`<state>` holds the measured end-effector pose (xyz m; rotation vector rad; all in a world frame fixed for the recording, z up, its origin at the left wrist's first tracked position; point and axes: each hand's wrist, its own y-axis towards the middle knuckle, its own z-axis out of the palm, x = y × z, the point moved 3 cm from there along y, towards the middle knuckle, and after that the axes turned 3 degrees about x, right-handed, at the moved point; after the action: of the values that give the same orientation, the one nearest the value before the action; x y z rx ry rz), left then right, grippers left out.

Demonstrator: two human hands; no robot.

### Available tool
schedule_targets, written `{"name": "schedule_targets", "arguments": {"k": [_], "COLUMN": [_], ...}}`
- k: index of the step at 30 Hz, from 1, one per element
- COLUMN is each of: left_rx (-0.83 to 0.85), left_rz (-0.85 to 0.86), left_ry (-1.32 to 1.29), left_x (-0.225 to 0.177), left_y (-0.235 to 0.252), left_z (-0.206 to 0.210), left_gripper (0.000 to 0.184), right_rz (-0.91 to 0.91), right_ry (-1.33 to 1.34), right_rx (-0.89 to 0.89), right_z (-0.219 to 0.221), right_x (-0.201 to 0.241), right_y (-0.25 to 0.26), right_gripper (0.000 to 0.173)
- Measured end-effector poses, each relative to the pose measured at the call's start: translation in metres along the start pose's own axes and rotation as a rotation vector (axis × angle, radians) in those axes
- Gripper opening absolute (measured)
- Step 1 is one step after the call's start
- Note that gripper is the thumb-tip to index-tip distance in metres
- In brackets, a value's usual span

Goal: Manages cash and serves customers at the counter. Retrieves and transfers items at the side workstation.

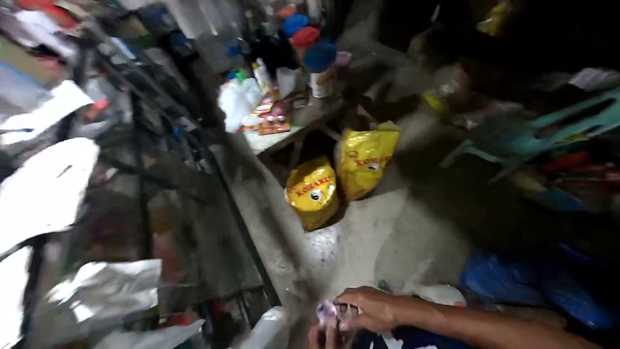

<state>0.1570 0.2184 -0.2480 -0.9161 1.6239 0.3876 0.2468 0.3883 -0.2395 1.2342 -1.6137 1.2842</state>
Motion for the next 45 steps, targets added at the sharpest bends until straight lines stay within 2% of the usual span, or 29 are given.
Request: {"name": "schedule_targets", "arguments": {"k": [2, 4, 6, 10, 16, 20, 23, 26, 28, 31, 33, 34, 36, 38, 40, 43, 45], "left_rx": [0.148, 0.266, 0.371, 0.564, 0.901, 1.179, 1.322, 1.411, 1.417, 1.336, 1.256, 1.216, 1.103, 0.966, 0.829, 0.669, 0.559], "left_rz": [0.14, 0.182, 0.193, 0.186, 0.233, 0.334, 0.437, 0.455, 0.461, 0.334, 0.195, 0.177, 0.201, 0.197, 0.2, 0.272, 0.323], "left_ry": [-0.032, -0.051, -0.067, -0.105, -0.053, 0.028, 0.026, 0.032, 0.019, 0.024, 0.063, 0.058, 0.023, -0.034, -0.055, -0.043, -0.009], "left_x": [-0.033, -0.054, -0.068, -0.095, -0.154, -0.212, -0.241, -0.256, -0.264, -0.282, -0.304, -0.314, -0.324, -0.334, -0.347, -0.364, -0.375], "left_y": [0.036, 0.066, 0.094, 0.151, 0.246, 0.293, 0.32, 0.344, 0.361, 0.386, 0.406, 0.417, 0.434, 0.463, 0.493, 0.541, 0.573], "left_z": [0.06, 0.114, 0.16, 0.24, 0.375, 0.464, 0.535, 0.612, 0.665, 0.732, 0.766, 0.78, 0.79, 0.8, 0.807, 0.812, 0.811], "left_gripper": [0.014, 0.014, 0.017, 0.018, 0.024, 0.036, 0.029, 0.027, 0.026, 0.026, 0.027, 0.027, 0.026, 0.025, 0.027, 0.029, 0.026], "right_rz": [-0.069, -0.119, -0.096, -0.004, 0.184, 0.376, 0.484, 0.564, 0.603, 0.814, 0.765, 0.708, 0.511, 0.365, 0.326, 0.191, 0.209], "right_ry": [0.097, 0.191, 0.272, 0.315, 0.102, 0.163, 0.208, 0.25, 0.295, 0.551, 0.532, 0.454, 0.18, -0.049, -0.043, -0.051, -0.006], "right_rx": [-0.22, -0.448, -0.576, -0.702, -0.906, -0.854, -0.907, -0.996, -1.031, -0.88, -0.839, -0.756, -0.706, -0.726, -0.661, -0.674, -0.614], "right_z": [-0.05, -0.094, -0.134, -0.213, -0.341, -0.413, -0.458, -0.509, -0.56, -0.679, -0.733, -0.754, -0.771, -0.812, -0.863, -0.918, -0.951], "right_x": [-0.018, -0.036, -0.055, -0.087, -0.123, -0.141, -0.165, -0.2, -0.208, -0.173, -0.194, -0.215, -0.269, -0.287, -0.274, -0.278, -0.278], "right_y": [-0.034, -0.059, -0.076, -0.097, -0.138, -0.186, -0.212, -0.235, -0.248, -0.268, -0.276, -0.278, -0.273, -0.253, -0.227, -0.182, -0.154], "right_gripper": [0.038, 0.03, 0.027, 0.028, 0.03, 0.029, 0.028, 0.029, 0.027, 0.027, 0.024, 0.027, 0.031, 0.031, 0.028, 0.025, 0.027]}}
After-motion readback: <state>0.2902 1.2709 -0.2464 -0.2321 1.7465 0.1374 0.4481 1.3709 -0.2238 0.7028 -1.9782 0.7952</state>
